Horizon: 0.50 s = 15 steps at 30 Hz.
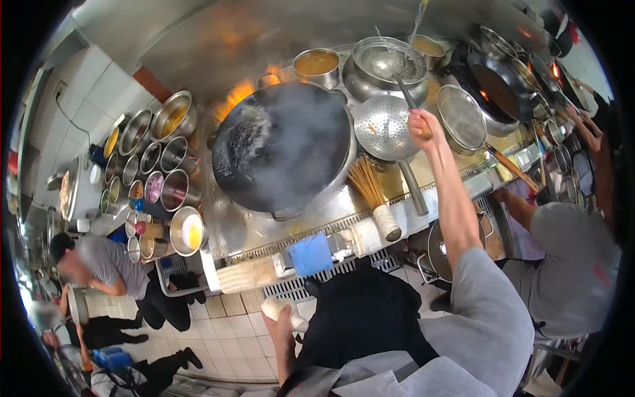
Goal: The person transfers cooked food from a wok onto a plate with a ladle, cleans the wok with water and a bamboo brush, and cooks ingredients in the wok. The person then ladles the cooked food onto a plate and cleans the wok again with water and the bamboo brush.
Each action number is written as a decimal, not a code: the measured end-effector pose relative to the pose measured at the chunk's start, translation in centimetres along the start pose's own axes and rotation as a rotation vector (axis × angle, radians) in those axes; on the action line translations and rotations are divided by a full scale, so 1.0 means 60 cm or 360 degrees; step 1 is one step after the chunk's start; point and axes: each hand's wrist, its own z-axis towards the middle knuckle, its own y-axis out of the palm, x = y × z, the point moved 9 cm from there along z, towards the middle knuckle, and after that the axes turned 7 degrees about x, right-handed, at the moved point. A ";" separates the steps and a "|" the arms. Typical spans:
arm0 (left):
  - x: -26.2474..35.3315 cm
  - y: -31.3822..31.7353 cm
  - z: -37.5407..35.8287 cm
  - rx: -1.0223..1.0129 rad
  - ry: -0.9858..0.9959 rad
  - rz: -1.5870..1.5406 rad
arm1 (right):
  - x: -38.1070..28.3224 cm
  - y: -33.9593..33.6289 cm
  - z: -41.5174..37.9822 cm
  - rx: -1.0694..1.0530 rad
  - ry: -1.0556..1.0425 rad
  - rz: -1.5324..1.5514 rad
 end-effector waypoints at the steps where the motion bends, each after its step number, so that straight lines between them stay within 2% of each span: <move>1: 0.002 0.000 0.000 0.0004 0.0011 0.0018 | 0.018 0.009 -0.025 -0.0078 -0.0011 0.0090; 5: 0.015 0.015 0.018 -0.0116 0.0062 0.0068 | 0.079 0.052 -0.151 -0.0385 0.0076 0.0410; 8: 0.054 0.059 0.017 -0.0232 0.0090 0.0106 | 0.134 0.096 -0.265 -0.0362 0.0154 0.0616; 11: 0.075 0.101 0.022 -0.0388 0.0162 0.0125 | 0.183 0.078 -0.349 -0.0361 0.0215 0.0705; 15: 0.080 0.136 0.029 -0.0520 0.0221 0.0220 | 0.226 0.091 -0.452 -0.0171 0.0264 0.0213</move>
